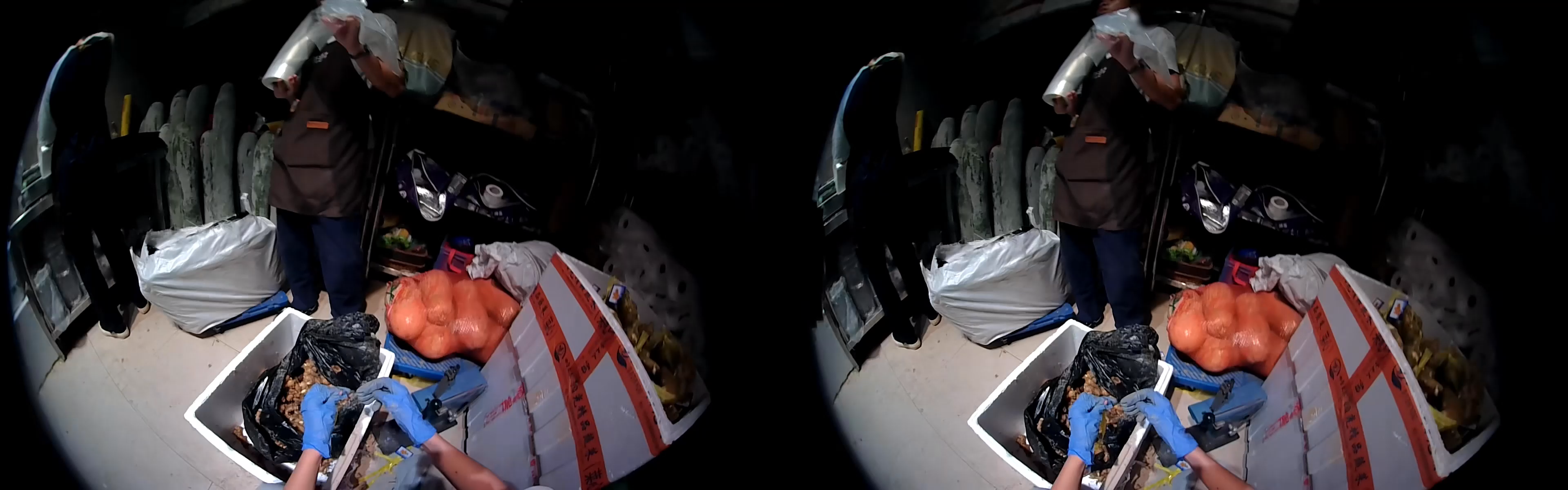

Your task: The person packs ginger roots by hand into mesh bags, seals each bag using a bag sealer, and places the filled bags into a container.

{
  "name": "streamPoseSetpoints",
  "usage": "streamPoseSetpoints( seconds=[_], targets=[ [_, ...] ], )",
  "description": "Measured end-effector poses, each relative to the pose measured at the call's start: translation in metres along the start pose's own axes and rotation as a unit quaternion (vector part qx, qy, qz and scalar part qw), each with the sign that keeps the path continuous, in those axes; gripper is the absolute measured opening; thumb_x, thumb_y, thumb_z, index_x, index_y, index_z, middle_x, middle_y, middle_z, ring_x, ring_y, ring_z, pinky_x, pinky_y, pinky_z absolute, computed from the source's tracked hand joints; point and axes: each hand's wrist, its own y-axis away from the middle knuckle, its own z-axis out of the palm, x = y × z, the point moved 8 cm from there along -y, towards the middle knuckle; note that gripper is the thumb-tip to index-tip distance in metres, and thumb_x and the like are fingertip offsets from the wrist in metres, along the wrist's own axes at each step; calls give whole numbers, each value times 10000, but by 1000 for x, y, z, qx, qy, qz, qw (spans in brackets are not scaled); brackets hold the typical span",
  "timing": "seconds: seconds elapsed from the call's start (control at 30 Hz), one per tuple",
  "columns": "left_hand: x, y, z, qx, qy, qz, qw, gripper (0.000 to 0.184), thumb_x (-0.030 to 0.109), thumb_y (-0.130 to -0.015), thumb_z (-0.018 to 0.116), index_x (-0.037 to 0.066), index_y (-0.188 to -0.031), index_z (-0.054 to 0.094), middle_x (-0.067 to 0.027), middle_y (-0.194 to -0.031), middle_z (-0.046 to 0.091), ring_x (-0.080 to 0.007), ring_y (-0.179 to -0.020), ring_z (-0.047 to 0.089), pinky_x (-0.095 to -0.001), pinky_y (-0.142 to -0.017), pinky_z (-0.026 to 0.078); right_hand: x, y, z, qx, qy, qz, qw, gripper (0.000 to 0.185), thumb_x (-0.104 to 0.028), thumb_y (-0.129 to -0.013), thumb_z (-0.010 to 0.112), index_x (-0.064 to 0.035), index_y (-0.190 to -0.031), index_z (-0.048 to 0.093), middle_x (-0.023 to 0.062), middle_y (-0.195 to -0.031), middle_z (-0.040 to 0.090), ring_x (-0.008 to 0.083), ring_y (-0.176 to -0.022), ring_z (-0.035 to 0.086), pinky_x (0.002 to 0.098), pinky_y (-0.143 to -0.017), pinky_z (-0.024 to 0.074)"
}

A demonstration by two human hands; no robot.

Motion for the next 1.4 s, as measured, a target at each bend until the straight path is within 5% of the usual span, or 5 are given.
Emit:
streamPoseSetpoints(
  seconds=[0.13,0.53,0.7,1.2,1.4],
  targets=[
    [5,0,-9,0,43,-55,998,93,53,-699,569,32,-760,636,-78,-658,537,-165,-612,490,-263,-565,369,24,-16,50,-148,-20,14,989,491,-171,-761,583,24,-1165,383,70,-1061,493,124,-952,476,218,-818,378],
    [-26,-6,-25,48,39,-150,987,174,127,-700,629,-11,-803,601,-59,-731,586,-85,-662,508,-220,-623,412,56,-32,45,-2,39,129,991,168,-201,-765,593,-49,-699,566,-21,-505,480,41,-397,402,172,-358,256],
    [-20,9,-9,7,158,-261,952,202,141,-742,599,3,-888,579,-31,-813,582,-87,-727,513,-210,-683,408,53,-28,29,67,-27,47,996,112,-152,-792,531,-56,-734,541,10,-523,477,53,-379,397,170,-355,281],
    [-38,-4,5,18,127,-198,972,216,102,-693,622,-3,-863,538,-71,-790,521,-133,-731,492,-251,-668,402,67,-32,19,-4,2,41,999,111,-130,-823,461,-37,-822,521,-44,-525,419,11,-365,304,162,-317,208],
    [-35,4,3,-15,88,-203,975,250,27,-667,612,5,-898,520,-68,-787,533,-131,-730,501,-252,-667,421,90,-40,8,86,22,48,995,131,-116,-838,421,-15,-845,504,21,-703,503,61,-568,443,182,-496,368]
  ],
)
